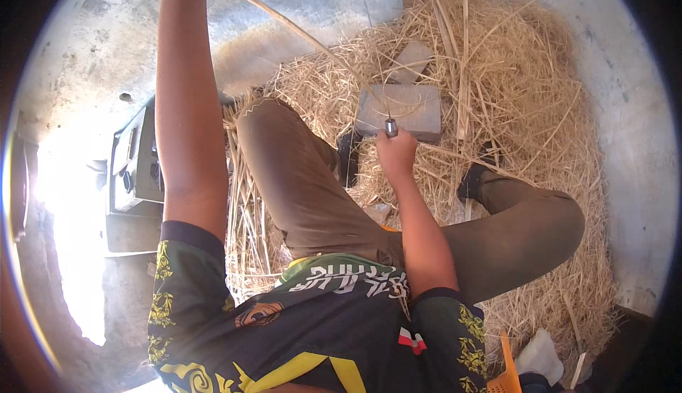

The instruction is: The person sits on a floor covered with straw and uses a large knife to shave the outer layer off a long bamboo stick. They hold the stick with their left hand and repeatedly scrape the blade against it to remove thin strips of material.

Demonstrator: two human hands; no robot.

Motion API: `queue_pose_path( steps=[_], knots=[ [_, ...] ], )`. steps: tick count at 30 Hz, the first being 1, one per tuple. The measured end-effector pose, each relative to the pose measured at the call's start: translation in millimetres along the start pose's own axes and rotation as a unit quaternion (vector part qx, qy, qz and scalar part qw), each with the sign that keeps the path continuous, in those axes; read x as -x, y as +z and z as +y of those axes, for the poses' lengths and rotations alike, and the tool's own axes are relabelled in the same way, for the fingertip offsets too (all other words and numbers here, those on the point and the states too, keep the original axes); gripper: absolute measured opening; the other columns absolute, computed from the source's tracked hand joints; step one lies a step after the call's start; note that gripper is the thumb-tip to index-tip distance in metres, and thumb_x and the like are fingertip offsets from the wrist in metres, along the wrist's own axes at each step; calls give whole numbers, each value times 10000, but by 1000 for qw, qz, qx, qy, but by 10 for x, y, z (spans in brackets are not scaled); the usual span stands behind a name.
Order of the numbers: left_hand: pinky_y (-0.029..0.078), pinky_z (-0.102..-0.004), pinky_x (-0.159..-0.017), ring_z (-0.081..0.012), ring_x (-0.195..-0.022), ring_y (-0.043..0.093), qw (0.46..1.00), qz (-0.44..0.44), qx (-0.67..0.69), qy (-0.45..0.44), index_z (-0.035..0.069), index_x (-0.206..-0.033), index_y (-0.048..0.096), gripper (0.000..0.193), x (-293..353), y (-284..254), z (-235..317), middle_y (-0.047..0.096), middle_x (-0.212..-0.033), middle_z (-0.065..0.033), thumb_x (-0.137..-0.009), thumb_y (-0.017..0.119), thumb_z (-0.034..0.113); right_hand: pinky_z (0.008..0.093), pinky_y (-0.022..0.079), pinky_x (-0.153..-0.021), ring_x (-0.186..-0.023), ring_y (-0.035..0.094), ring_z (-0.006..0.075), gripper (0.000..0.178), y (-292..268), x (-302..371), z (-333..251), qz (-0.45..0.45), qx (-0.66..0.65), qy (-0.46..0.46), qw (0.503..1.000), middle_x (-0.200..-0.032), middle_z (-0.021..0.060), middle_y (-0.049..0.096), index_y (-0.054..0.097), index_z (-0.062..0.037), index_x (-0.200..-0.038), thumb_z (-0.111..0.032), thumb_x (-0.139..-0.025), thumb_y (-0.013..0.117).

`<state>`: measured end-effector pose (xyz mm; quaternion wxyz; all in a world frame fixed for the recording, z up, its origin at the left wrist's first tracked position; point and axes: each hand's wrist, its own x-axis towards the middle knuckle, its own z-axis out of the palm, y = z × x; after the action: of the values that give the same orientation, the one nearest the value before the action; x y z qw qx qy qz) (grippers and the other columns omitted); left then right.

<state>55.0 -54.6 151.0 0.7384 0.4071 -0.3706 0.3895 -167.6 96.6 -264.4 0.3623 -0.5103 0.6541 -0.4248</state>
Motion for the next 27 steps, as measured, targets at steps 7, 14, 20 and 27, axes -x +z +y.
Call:
queue_pose_path(
  steps=[7, 14, 20, 27],
  knots=[
    [476, -481, -658, -430, -702, 617, 999, 5, 32, 11, 10, -927, 648, 323, 60, 66, 333, 665, -791, -240, -1047, 500, 271, 490, 511, -698, -703, 684, 416, 329, 128, 111, 1037, -81, 175, 118, 974, -723, 248, 680, 698, 61, -860, -263, -805, 678],
    [465, -491, -655, -446, -703, 604, 999, 5, 18, 27, 5, -897, 631, 346, 53, 82, 254, 648, -782, -254, -1050, 488, 281, 502, 508, -693, -742, 687, 425, 326, 63, -27, 490, -30, 70, 40, 996, -745, 270, 681, 679, 62, -781, -264, -785, 684],
    [462, -497, -666, -449, -720, 607, 999, -5, 39, 11, -1, -896, 627, 352, 68, 67, 356, 650, -796, -260, -1054, 480, 277, 503, 531, -718, -753, 700, 430, 302, 20, -118, 281, -26, 37, 48, 998, -771, 273, 692, 695, 49, -795, -251, -796, 667],
    [475, -491, -702, -447, -753, 617, 997, -29, 76, 6, -11, -936, 634, 351, 93, 50, 541, 658, -829, -267, -1060, 465, 272, 466, 519, -680, -703, 705, 353, 326, 189, 78, 1211, -63, 135, 198, 969, -763, 232, 702, 693, 69, -840, -250, -774, 684]
  ],
)
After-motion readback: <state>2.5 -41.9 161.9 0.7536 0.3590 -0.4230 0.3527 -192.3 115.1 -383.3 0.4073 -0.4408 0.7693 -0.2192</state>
